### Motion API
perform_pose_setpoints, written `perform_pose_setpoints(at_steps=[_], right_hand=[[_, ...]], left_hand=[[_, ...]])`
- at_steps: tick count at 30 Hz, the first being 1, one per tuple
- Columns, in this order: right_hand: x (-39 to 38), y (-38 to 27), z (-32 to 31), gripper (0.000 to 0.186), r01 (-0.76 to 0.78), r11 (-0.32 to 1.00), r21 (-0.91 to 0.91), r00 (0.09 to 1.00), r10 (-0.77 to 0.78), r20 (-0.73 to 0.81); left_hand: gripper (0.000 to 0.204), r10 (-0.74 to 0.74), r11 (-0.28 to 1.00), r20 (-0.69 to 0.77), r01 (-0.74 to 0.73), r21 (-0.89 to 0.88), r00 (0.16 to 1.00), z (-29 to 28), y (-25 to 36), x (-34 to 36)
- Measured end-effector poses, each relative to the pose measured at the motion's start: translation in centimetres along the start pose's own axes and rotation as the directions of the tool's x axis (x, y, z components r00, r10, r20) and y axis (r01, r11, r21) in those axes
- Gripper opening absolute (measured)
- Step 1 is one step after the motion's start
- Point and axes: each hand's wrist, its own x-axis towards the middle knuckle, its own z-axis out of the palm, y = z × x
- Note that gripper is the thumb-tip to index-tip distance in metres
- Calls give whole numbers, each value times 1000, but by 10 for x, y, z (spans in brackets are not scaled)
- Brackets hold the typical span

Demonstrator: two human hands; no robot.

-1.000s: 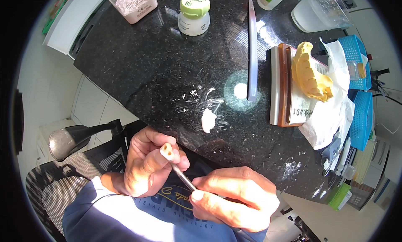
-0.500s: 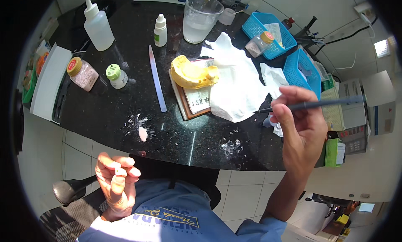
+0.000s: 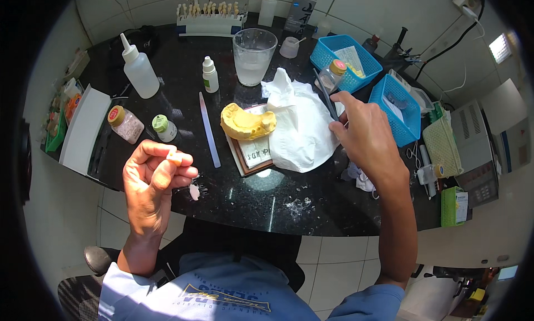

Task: Applying and shaping ceramic paste on a dental crown model using a small brush and spatula.

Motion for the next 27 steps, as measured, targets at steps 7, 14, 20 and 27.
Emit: perform_pose_setpoints(at_steps=[7, 14, 20, 27], right_hand=[[-2, 2, 2, 26, -2, 999, -54, 999, 0, -35], [62, -5, -12, 12, 276, 884, -378, 820, -422, -388], [157, 13, 24, 14, 369, 730, -575, 810, -556, -186], [138, 11, -2, 7, 264, 709, -654, 758, -572, -314]], left_hand=[[21, 168, 964, 149, -194, 183, 974, 8, 17, 32], [23, 6, 994, 293, -37, 99, 956, 29, 17, 66], [22, -65, 996, 337, 43, 72, 939, 44, 10, 80], [22, -77, 996, 323, 56, 77, 943, 37, -2, 89]])
